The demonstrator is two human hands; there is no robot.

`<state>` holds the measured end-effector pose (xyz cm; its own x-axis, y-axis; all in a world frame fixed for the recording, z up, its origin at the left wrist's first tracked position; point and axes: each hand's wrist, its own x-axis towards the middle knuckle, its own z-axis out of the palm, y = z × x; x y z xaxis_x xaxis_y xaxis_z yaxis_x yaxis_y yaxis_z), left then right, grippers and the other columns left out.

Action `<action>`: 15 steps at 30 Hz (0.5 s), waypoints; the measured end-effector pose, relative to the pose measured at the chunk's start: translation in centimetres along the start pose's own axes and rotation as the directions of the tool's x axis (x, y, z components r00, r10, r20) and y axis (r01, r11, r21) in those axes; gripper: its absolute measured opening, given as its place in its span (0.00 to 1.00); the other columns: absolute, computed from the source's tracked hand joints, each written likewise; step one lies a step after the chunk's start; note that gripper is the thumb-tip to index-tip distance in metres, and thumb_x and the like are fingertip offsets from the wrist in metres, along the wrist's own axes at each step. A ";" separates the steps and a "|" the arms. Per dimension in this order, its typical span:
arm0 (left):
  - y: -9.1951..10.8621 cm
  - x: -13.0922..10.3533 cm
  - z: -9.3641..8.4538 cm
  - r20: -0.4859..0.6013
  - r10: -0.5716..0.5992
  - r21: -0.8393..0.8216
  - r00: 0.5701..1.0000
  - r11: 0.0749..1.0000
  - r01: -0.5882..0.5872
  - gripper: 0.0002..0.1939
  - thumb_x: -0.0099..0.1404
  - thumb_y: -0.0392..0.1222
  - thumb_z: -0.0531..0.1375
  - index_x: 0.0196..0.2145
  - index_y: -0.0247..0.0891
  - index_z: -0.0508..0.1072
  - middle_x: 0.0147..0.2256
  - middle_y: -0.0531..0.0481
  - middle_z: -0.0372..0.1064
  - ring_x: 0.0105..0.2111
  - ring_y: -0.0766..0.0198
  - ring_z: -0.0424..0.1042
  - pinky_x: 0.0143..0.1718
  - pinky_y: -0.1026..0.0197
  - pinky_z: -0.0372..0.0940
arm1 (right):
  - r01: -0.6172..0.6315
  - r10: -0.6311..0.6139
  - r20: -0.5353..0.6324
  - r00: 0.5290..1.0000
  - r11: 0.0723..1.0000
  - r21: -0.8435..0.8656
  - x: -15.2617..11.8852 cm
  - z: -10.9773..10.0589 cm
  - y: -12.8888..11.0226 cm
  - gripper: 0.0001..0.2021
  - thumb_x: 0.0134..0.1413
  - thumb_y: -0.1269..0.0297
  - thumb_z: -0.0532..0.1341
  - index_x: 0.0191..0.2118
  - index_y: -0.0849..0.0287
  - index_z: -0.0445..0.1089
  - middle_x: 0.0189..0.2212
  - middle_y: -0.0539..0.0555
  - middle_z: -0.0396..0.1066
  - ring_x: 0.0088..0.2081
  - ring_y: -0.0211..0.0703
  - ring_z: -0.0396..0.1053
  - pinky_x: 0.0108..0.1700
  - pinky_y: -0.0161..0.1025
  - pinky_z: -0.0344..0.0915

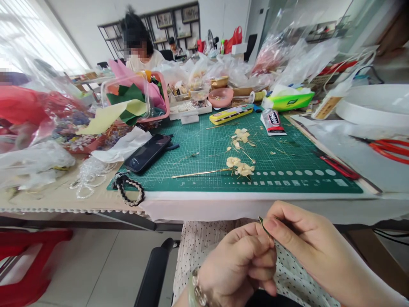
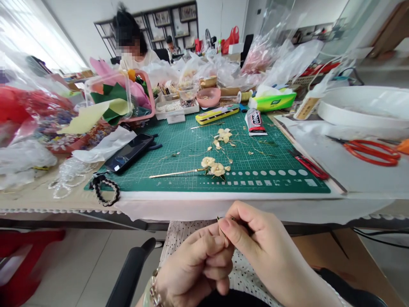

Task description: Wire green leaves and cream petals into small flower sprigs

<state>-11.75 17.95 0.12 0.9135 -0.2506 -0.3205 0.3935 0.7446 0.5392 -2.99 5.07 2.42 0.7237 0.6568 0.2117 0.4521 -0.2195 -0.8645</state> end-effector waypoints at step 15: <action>-0.4 -0.6 1.2 -0.229 0.533 0.629 0.815 0.720 -0.294 0.16 0.66 0.51 0.62 0.30 0.41 0.62 0.24 0.58 0.55 0.23 0.70 0.52 0.25 0.65 0.51 | -0.073 0.074 -0.012 0.997 0.991 0.117 -0.6 0.5 0.7 0.23 0.69 0.43 0.56 0.30 0.53 0.70 0.22 0.48 0.68 0.24 0.38 0.67 0.24 0.29 0.68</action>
<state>-12.37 17.04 1.04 0.9301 0.3342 -0.1523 0.0801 0.2203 0.9721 -3.34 4.83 1.44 0.7616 0.6299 0.1522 0.3344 -0.1809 -0.9249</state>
